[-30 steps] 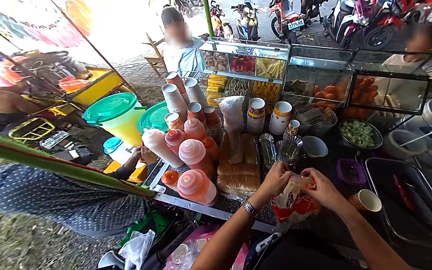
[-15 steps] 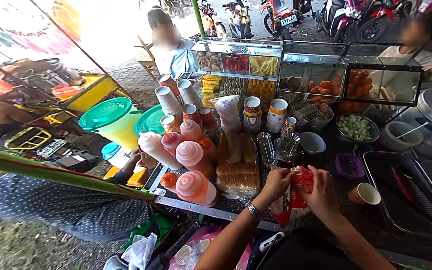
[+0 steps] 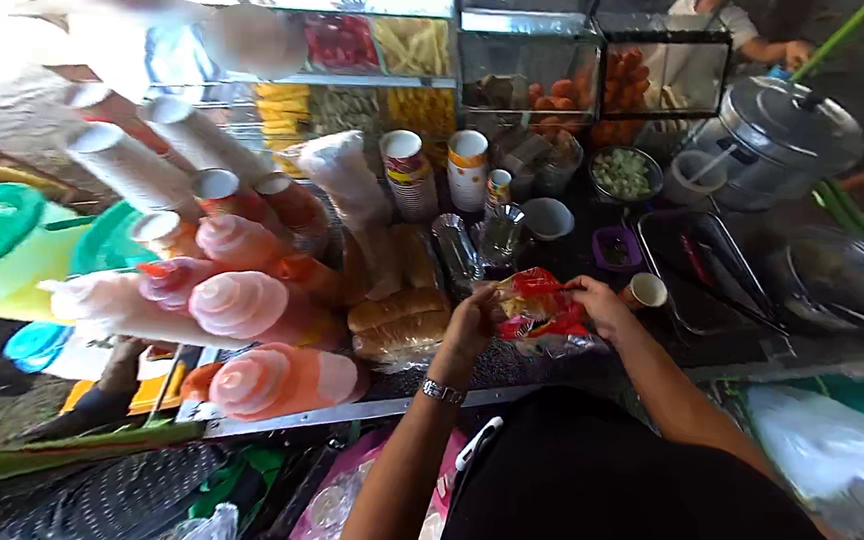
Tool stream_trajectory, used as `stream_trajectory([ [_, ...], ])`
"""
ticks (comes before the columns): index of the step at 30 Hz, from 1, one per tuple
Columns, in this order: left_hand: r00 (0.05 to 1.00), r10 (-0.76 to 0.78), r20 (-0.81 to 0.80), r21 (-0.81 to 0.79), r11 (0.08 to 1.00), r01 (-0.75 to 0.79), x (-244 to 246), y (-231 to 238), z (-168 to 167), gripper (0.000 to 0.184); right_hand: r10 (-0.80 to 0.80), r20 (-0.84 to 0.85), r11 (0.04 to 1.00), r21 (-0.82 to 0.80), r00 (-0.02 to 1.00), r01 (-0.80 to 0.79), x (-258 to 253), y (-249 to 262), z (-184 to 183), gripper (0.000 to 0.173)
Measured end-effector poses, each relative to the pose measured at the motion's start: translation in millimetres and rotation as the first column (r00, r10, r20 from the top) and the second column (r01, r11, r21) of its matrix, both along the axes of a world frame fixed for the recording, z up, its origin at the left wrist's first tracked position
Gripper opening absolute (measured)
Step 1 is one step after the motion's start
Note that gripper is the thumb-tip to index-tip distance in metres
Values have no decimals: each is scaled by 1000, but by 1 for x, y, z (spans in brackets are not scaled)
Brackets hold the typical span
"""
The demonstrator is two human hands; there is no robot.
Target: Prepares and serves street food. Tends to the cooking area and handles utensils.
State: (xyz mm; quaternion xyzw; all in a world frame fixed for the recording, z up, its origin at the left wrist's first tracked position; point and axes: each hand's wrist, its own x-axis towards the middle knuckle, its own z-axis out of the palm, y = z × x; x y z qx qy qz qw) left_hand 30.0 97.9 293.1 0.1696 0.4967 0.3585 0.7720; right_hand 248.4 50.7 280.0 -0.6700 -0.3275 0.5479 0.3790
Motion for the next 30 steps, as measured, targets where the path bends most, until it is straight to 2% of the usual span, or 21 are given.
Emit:
stream_trajectory([
  [1, 1000, -23, -4, 20, 1000, 23, 1, -1, -1, 27, -120, -212, 993, -28, 970, 116, 4, 0, 0, 18],
  [2, 999, -51, -2, 46, 998, 51, 2, -2, -2, 27, -220, -378, 975, -70, 899, 210, 8, 1, -1, 18],
  [4, 992, -124, 26, 99, 988, 121, -1, -8, -5, 30, -375, -572, 924, -166, 730, 345, 13, -1, -2, 21],
  [6, 985, -153, 84, 95, 985, 145, -6, -13, -7, 36, -467, -624, 876, -231, 627, 422, 11, -1, 6, 27],
  [8, 986, -90, 142, 58, 995, 82, -11, -18, -3, 42, -510, -643, 849, -270, 571, 454, 5, 3, 17, 32],
  [9, 988, -42, 148, 42, 998, 36, -13, -20, 0, 45, -485, -651, 863, -249, 584, 439, 5, 6, 20, 29],
  [10, 990, 2, 142, 33, 999, -6, -14, -23, 4, 49, -430, -637, 893, -198, 640, 403, 8, 9, 20, 23],
  [12, 993, 33, 115, 48, 998, -38, -14, -30, 10, 51, -295, -558, 950, -85, 776, 300, 18, 13, 16, 21],
  [14, 995, -7, 95, 152, 988, -7, -14, -34, 4, 45, -123, -450, 989, 17, 884, 146, 32, 16, 6, 30],
  [16, 996, -82, 42, 253, 965, 68, -18, -31, -14, 24, 34, -222, 993, 120, 975, -8, 42, 16, -3, 36],
  [17, 993, -114, -11, 282, 953, 113, -20, -31, -19, 17, 84, -21, 980, 181, 996, -79, 40, 12, -5, 37],
  [18, 989, -131, -62, 304, 942, 144, -20, -31, -23, 13, 93, 201, 957, 253, 975, -144, 33, 7, -1, 39],
  [20, 975, -137, -177, 338, 922, 191, -18, -28, -23, 10, 21, 545, 852, 429, 838, -300, 8, -4, 9, 30],
  [22, 944, -132, -303, 355, 903, 240, -12, -25, -19, 11, -66, 697, 669, 562, 714, -487, -24, -18, 7, 20],
  [23, 921, -121, -370, 365, 893, 264, -9, -24, -18, 13, -73, 745, 611, 559, 663, -561, -39, -23, 3, 20],
  [24, 890, -107, -443, 376, 879, 293, -8, -22, -19, 15, -43, 795, 624, 494, 605, -605, -50, -26, 2, 20],
  [25, 848, -90, -522, 390, 859, 332, -8, -19, -21, 17, 69, 845, 712, 331, 530, -620, -54, -28, 5, 21],
  [26, 804, -69, -590, 410, 833, 372, -9, -16, -22, 18, 308, 830, 796, 42, 464, -604, -53, -25, 17, 26],
  [27, 763, -49, -645, 426, 806, 412, -11, -13, -22, 20, 543, 717, 784, -247, 437, -569, -47, -16, 29, 30],
  [28, 720, -37, -693, 432, 778, 455, -12, -10, -20, 20, 652, 618, 743, -403, 439, -535, -41, -9, 33, 32],
  [30, 641, -37, -767, 413, 736, 537, -14, -7, -12, 21, 715, 548, 695, -489, 434, -527, -34, -7, 38, 37],
])
